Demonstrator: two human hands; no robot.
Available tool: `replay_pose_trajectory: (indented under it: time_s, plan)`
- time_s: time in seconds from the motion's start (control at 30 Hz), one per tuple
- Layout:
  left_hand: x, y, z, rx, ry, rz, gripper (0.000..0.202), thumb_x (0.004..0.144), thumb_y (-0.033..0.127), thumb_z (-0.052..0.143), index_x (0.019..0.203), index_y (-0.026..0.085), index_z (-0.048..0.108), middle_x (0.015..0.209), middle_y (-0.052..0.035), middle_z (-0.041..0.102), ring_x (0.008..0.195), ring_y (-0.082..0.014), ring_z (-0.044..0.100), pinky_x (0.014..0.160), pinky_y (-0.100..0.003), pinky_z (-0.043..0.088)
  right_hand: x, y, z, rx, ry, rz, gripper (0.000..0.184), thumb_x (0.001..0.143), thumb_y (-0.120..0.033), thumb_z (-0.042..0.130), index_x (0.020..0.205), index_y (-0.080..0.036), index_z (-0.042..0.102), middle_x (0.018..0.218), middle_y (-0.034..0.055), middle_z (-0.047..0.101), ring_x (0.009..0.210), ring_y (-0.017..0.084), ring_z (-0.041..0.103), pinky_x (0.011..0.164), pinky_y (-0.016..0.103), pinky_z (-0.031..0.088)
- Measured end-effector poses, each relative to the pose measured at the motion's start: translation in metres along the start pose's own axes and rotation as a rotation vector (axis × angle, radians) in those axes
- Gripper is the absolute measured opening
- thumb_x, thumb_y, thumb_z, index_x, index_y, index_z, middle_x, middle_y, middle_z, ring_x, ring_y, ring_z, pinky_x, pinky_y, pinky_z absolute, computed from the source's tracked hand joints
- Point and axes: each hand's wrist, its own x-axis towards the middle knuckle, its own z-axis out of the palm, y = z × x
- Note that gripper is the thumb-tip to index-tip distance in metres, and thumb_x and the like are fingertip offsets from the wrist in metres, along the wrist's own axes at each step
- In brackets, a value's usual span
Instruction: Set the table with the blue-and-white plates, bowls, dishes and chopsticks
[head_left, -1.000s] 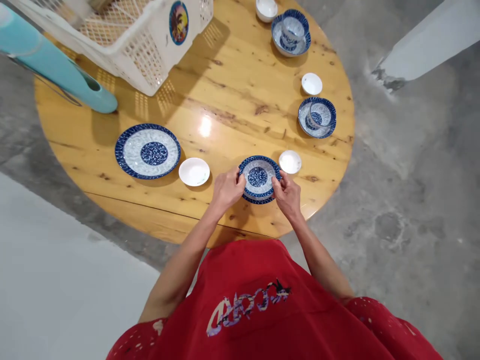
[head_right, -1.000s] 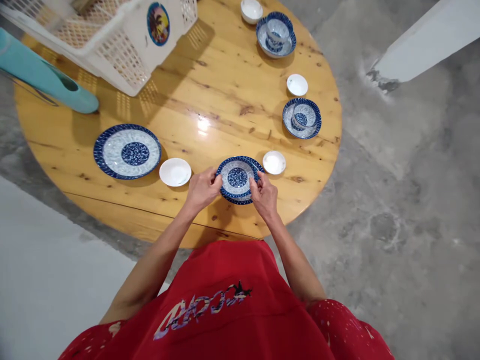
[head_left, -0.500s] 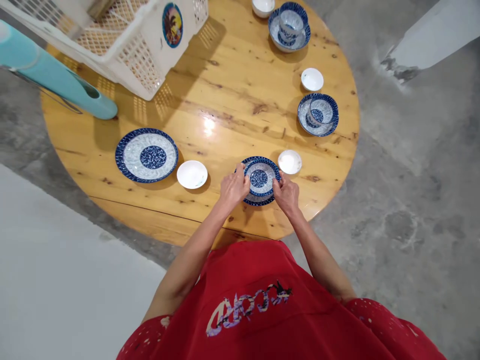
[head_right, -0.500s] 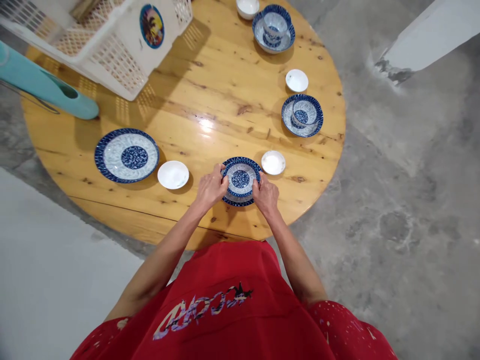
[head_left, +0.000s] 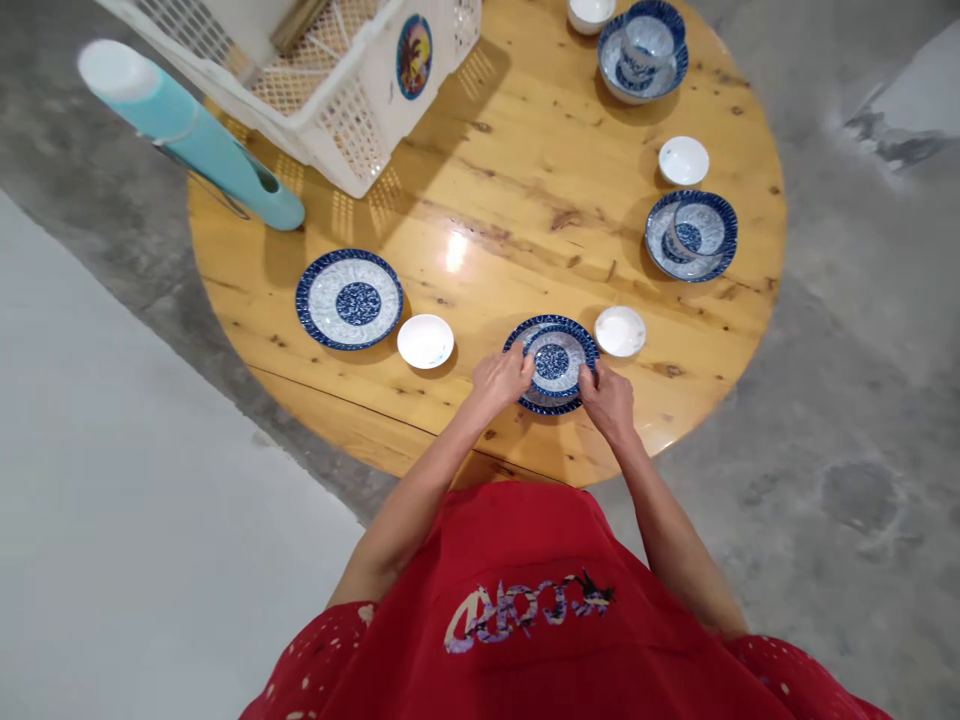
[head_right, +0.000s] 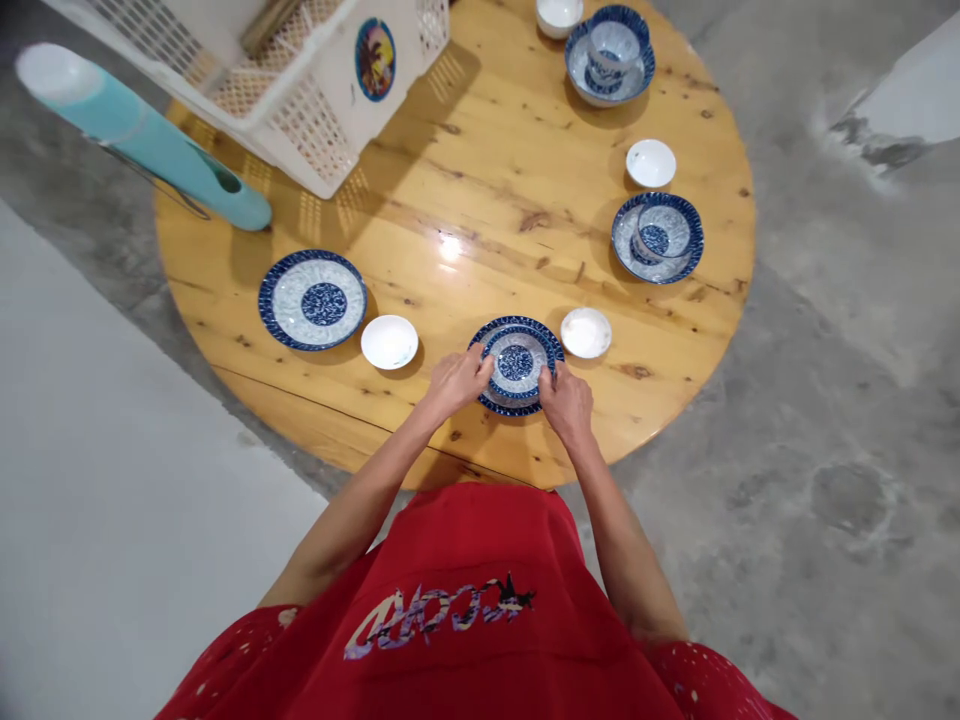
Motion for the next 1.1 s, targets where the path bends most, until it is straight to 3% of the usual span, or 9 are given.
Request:
replay_pose_trajectory:
  time_s: [0.1, 0.2, 0.27, 0.37, 0.47, 0.63, 0.8, 0.93, 1.1]
  plan:
    - [0.001, -0.003, 0.006, -0.224, 0.021, -0.048, 0.037, 0.095, 0.043, 0.056, 0.122, 0.018, 0.062, 0.115, -0.0135, 0.069, 0.107, -0.028, 0.065, 0.09, -0.04, 0.051, -0.001, 0.001, 0.004, 0.231, -0.096, 0.057, 0.032, 0.095, -0.041, 0.042, 0.081, -0.019, 0.06, 0.05, 0.0051, 0.061, 0.054, 0.023, 0.063, 0.058, 0.029, 0.043]
    - [0.002, -0.004, 0.011, -0.263, 0.016, -0.064, 0.037, 0.095, 0.041, 0.059, 0.124, 0.018, 0.06, 0.122, -0.0096, 0.063, 0.105, -0.0216, 0.064, 0.09, -0.041, 0.055, -0.002, -0.003, 0.01, 0.406, -0.152, 0.148, 0.025, 0.091, -0.04, 0.047, 0.083, -0.019, 0.057, 0.053, 0.006, 0.065, 0.047, 0.021, 0.061, 0.05, 0.028, 0.044]
    - [0.001, -0.002, 0.014, -0.279, -0.013, -0.064, 0.034, 0.097, 0.041, 0.055, 0.12, 0.017, 0.062, 0.112, -0.0095, 0.067, 0.095, -0.0219, 0.067, 0.082, -0.037, 0.056, -0.001, -0.005, 0.012, 0.452, -0.161, 0.164, 0.022, 0.091, -0.037, 0.047, 0.084, -0.018, 0.057, 0.059, 0.0073, 0.068, 0.045, 0.02, 0.061, 0.046, 0.027, 0.042]
    - [-0.001, -0.001, 0.02, -0.341, -0.053, -0.108, 0.033, 0.098, 0.039, 0.046, 0.112, 0.016, 0.065, 0.084, -0.0094, 0.071, 0.066, -0.0241, 0.069, 0.065, -0.034, 0.053, 0.002, -0.005, 0.015, 0.466, -0.172, 0.165, 0.019, 0.09, -0.032, 0.046, 0.085, -0.017, 0.056, 0.06, 0.006, 0.067, 0.043, 0.019, 0.061, 0.043, 0.025, 0.041]
    - [-0.007, -0.001, 0.026, -0.414, -0.018, -0.158, 0.029, 0.095, 0.036, 0.046, 0.108, 0.015, 0.063, 0.072, -0.0069, 0.069, 0.051, -0.023, 0.064, 0.058, -0.032, 0.049, 0.004, -0.002, 0.018, 0.469, -0.184, 0.145, 0.019, 0.091, -0.03, 0.045, 0.086, -0.017, 0.058, 0.058, 0.0045, 0.065, 0.045, 0.018, 0.061, 0.045, 0.024, 0.041]
    - [-0.03, 0.001, 0.034, -0.535, 0.085, -0.214, 0.035, 0.091, 0.043, 0.051, 0.111, 0.017, 0.063, 0.091, -0.0104, 0.072, 0.064, -0.0233, 0.067, 0.056, -0.031, 0.052, -0.006, 0.0, 0.014, 0.311, -0.135, 0.016, 0.024, 0.094, -0.031, 0.043, 0.094, -0.015, 0.062, 0.069, 0.0083, 0.069, 0.062, 0.022, 0.065, 0.058, 0.027, 0.043]
    - [-0.059, 0.012, 0.04, -0.61, 0.166, -0.262, 0.04, 0.09, 0.042, 0.053, 0.119, 0.015, 0.061, 0.106, -0.0147, 0.072, 0.08, -0.0251, 0.069, 0.06, -0.035, 0.059, -0.016, 0.0, -0.008, 0.2, -0.167, -0.114, 0.03, 0.097, -0.027, 0.041, 0.11, -0.012, 0.062, 0.083, 0.011, 0.073, 0.072, 0.023, 0.067, 0.066, 0.028, 0.041]
    - [-0.076, 0.024, 0.05, -0.617, 0.179, -0.194, 0.041, 0.095, 0.041, 0.047, 0.12, 0.012, 0.059, 0.105, -0.0155, 0.071, 0.078, -0.0215, 0.068, 0.06, -0.031, 0.059, -0.031, 0.009, -0.03, 0.173, -0.158, -0.148, 0.031, 0.098, -0.024, 0.038, 0.113, -0.012, 0.062, 0.087, 0.0101, 0.073, 0.075, 0.022, 0.067, 0.069, 0.028, 0.04]
    - [-0.089, 0.03, 0.066, -0.608, 0.095, -0.028, 0.041, 0.094, 0.043, 0.048, 0.119, 0.013, 0.061, 0.104, -0.0132, 0.071, 0.08, -0.0226, 0.069, 0.061, -0.033, 0.059, -0.073, 0.025, -0.041, 0.165, -0.025, -0.05, 0.032, 0.097, -0.024, 0.038, 0.111, -0.013, 0.063, 0.086, 0.0096, 0.074, 0.075, 0.022, 0.067, 0.069, 0.027, 0.039]
